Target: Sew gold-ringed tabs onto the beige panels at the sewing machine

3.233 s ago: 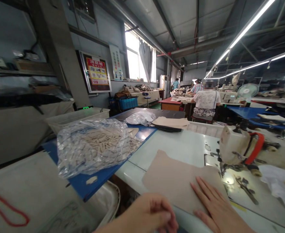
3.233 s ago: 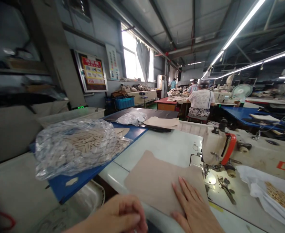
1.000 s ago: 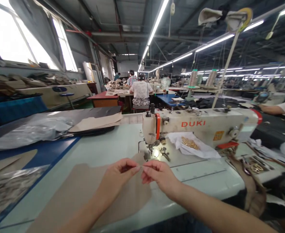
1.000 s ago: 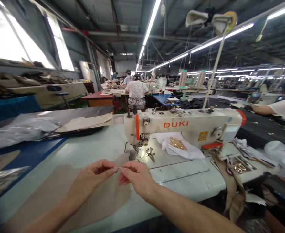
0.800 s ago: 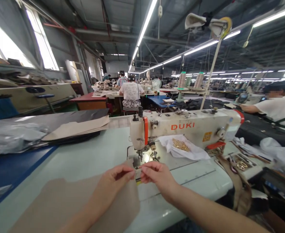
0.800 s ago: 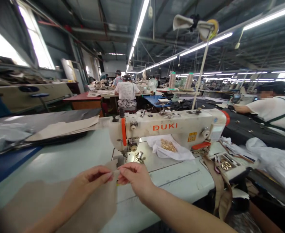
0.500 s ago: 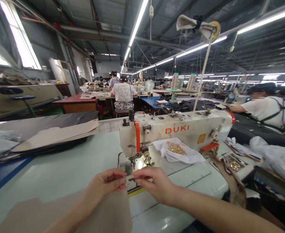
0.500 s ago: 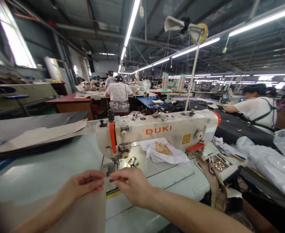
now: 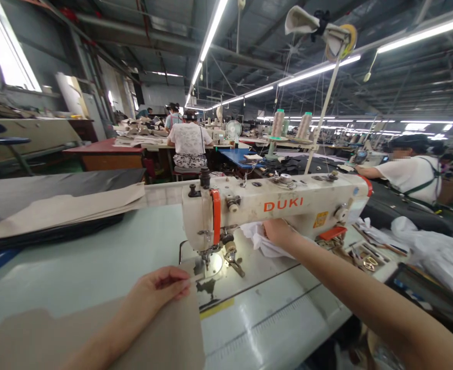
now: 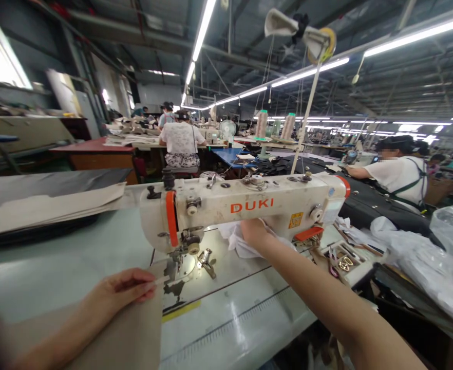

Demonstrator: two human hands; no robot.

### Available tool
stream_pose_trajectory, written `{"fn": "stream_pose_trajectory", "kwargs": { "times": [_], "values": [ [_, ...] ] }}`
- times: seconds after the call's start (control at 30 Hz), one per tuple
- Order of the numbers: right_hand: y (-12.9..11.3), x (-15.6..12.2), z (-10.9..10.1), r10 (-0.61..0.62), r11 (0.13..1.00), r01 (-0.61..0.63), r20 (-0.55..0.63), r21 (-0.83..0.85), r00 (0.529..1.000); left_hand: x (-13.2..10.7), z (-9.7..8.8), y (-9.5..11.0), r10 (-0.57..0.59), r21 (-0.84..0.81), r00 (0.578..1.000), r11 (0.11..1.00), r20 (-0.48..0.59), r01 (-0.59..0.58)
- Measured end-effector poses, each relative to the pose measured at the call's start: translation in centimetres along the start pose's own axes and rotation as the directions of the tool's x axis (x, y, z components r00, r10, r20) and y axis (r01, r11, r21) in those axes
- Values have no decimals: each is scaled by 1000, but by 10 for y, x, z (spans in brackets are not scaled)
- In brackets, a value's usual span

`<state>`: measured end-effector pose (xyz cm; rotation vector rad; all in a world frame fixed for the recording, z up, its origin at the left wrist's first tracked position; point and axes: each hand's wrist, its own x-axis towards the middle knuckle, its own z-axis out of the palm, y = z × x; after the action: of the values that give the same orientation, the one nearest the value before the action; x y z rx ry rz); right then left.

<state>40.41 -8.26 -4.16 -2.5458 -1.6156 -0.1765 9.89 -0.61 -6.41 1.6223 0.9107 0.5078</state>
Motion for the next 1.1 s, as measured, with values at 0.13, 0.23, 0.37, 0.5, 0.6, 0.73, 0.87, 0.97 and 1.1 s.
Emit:
{"fn": "stream_pose_trajectory", "kwargs": {
  "times": [0.13, 0.23, 0.37, 0.5, 0.6, 0.73, 0.87, 0.97, 1.1],
  "values": [
    [-4, 10, 1, -16, 1000, 16, 52, 9, 999, -2, 0, 2, 18, 0, 1000, 1000, 12, -18],
    [0, 12, 1, -37, 999, 37, 83, 3, 996, 0, -3, -2, 22, 19, 999, 1000, 25, -23],
    [8, 9, 3, -39, 999, 42, 121, -24, 992, 4, -3, -8, 23, 67, 1000, 997, 19, -24],
    [13, 3, 3, -39, 999, 42, 149, -20, 988, 2, -1, -6, 44, 81, 998, 996, 34, -47],
    [12, -2, 0, -35, 999, 33, 130, 13, 991, -3, 1, 1, 58, 70, 998, 996, 31, -60],
    [10, -9, -5, -6, 996, 5, 14, 89, 1000, -9, 2, 6, 90, 46, 996, 995, 17, -91],
    [7, -29, -13, 17, 980, 6, -111, 198, 994, -7, 3, 1, 115, 41, 993, 992, 27, -116],
    [0, -56, -18, -13, 953, 58, -151, 296, 988, -7, 4, -3, 148, 69, 989, 987, -11, -147],
    [-18, -93, -13, -118, 766, 289, -317, 575, 941, -13, 11, -5, 220, 134, 974, 968, -50, -212]
  ]
}}
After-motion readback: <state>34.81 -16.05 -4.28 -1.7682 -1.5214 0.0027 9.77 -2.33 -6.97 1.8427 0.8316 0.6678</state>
